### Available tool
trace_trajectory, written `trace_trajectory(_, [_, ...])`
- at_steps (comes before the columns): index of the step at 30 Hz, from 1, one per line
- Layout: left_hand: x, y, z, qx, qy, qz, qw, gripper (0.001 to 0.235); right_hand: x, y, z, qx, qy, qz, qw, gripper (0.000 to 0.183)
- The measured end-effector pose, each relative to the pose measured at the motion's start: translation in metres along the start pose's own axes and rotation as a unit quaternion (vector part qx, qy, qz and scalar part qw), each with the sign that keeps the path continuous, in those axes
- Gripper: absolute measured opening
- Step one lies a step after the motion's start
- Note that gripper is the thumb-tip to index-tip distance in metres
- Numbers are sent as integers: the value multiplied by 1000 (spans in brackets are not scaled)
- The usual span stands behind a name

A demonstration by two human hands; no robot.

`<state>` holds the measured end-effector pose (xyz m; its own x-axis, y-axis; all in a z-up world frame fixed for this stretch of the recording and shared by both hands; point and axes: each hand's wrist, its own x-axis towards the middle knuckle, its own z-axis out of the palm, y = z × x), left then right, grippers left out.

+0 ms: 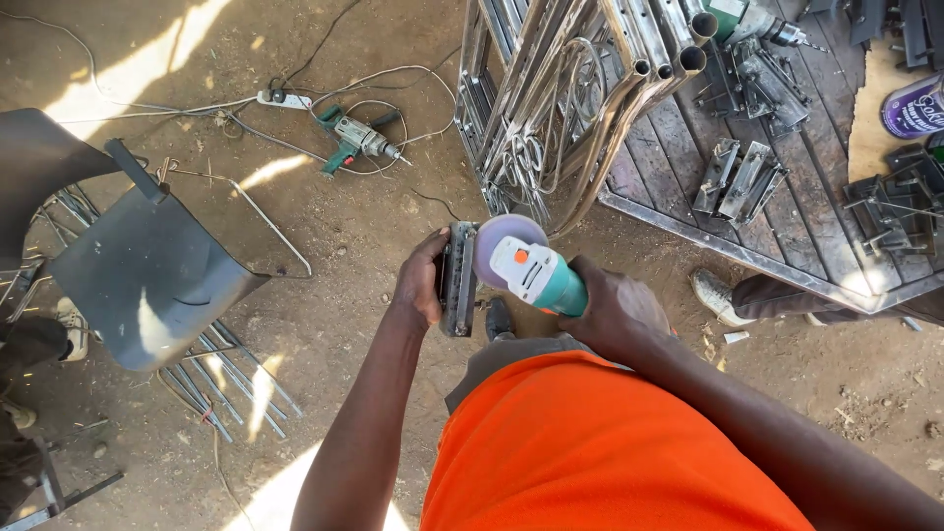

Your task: Grinding and smoothing the edges of small metal components using a handheld angle grinder in a workshop environment.

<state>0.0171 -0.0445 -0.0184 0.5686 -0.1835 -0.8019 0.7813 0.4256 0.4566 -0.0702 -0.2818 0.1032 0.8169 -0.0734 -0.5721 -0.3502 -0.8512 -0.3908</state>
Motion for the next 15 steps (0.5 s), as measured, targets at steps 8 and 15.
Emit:
trace_trajectory(8, [4,7,14,-88,-7,31,996,22,-11,-8,-5,-16,-30,-8,999,58])
trace_trajectory(15, [26,19,3,-141,-44,64,987,24,-1,8,8,-12,-44,3,999,60])
